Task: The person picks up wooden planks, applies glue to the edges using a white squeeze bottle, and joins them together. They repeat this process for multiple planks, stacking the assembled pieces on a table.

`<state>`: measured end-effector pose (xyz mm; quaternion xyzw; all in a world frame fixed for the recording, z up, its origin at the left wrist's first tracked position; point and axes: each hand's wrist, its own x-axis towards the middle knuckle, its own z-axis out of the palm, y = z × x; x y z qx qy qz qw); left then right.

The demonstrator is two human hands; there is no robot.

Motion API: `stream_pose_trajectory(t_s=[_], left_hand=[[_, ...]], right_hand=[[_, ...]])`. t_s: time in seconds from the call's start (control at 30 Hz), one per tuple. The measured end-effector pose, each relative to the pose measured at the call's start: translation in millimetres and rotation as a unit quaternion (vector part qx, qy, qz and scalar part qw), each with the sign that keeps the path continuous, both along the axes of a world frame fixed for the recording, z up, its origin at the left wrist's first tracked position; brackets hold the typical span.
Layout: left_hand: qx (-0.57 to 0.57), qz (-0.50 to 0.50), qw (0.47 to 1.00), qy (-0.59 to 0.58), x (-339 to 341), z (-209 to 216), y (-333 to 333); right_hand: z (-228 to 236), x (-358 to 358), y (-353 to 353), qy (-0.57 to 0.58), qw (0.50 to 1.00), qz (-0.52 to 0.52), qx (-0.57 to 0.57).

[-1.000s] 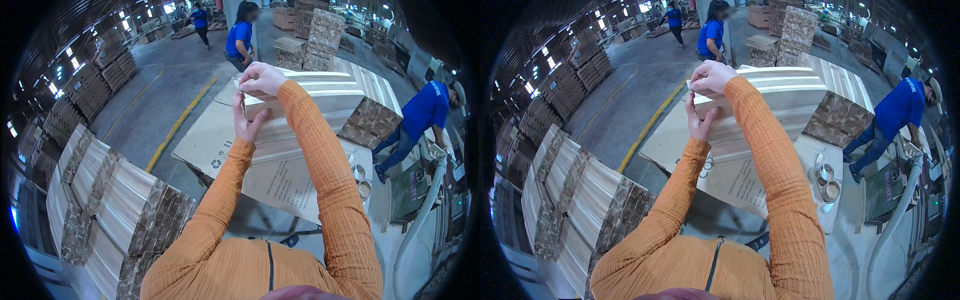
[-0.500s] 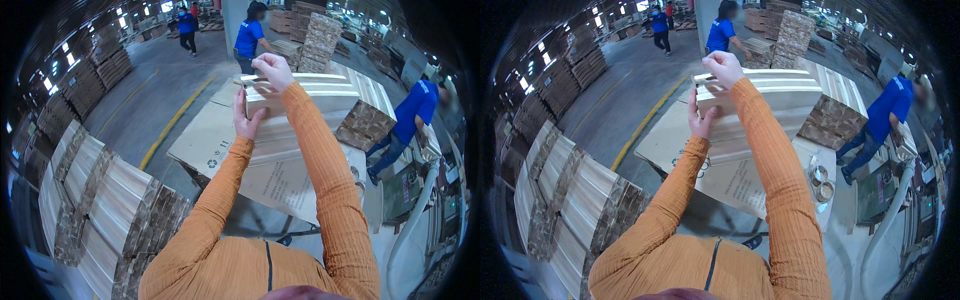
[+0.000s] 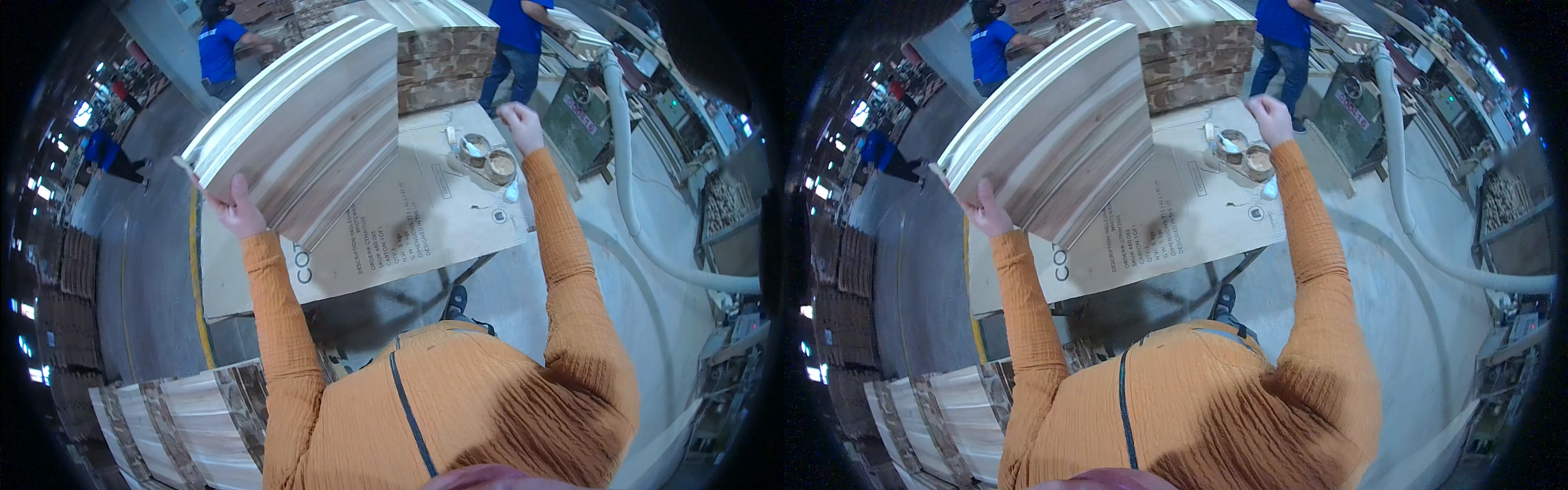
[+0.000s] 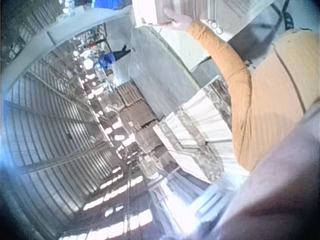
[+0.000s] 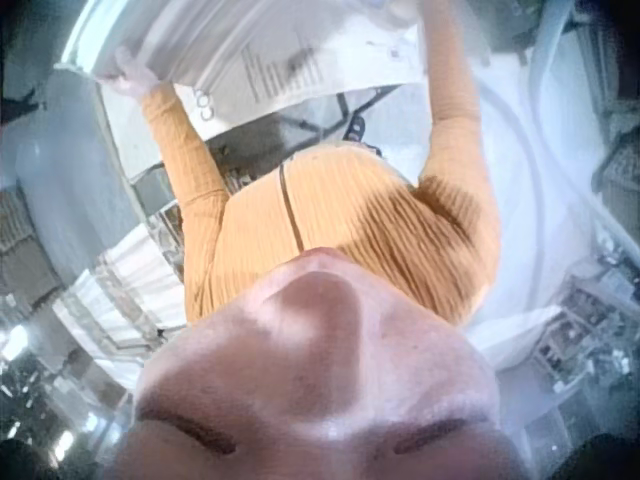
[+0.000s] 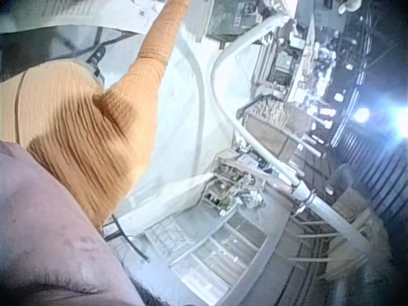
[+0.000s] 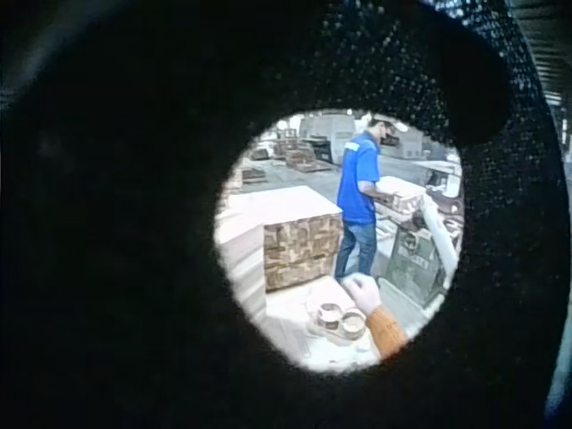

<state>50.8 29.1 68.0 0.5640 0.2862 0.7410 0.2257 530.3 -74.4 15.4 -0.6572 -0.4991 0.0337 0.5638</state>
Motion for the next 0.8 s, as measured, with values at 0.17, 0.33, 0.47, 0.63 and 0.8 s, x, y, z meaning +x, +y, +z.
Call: stream_pose_trajectory(t_s=[0.17,0.33,0.47,0.63,0.8], left_hand=[[-0.021,-0.006,0.999,-0.031,-6,-6,-6],[-0.012,-0.022,0.999,-0.021,-15,-16,-7],[-0.04,0.064,0.997,-0.014,-30,-36,-1],[-0.006,0.027,0.999,0.017,-11,-19,11],[0.001,0.014,1.0,-0.002,-13,-13,8]], right_hand=[[-53,24,-30,-0.108,0.941,-0.087,-0.309],[-63,7,-20,-0.221,0.798,-0.126,-0.546],[-63,-8,2,-0.292,0.728,-0.113,-0.61],[-82,7,3,-0.331,0.715,-0.141,-0.599],[-85,1,10,-0.339,0.72,-0.127,-0.592]])
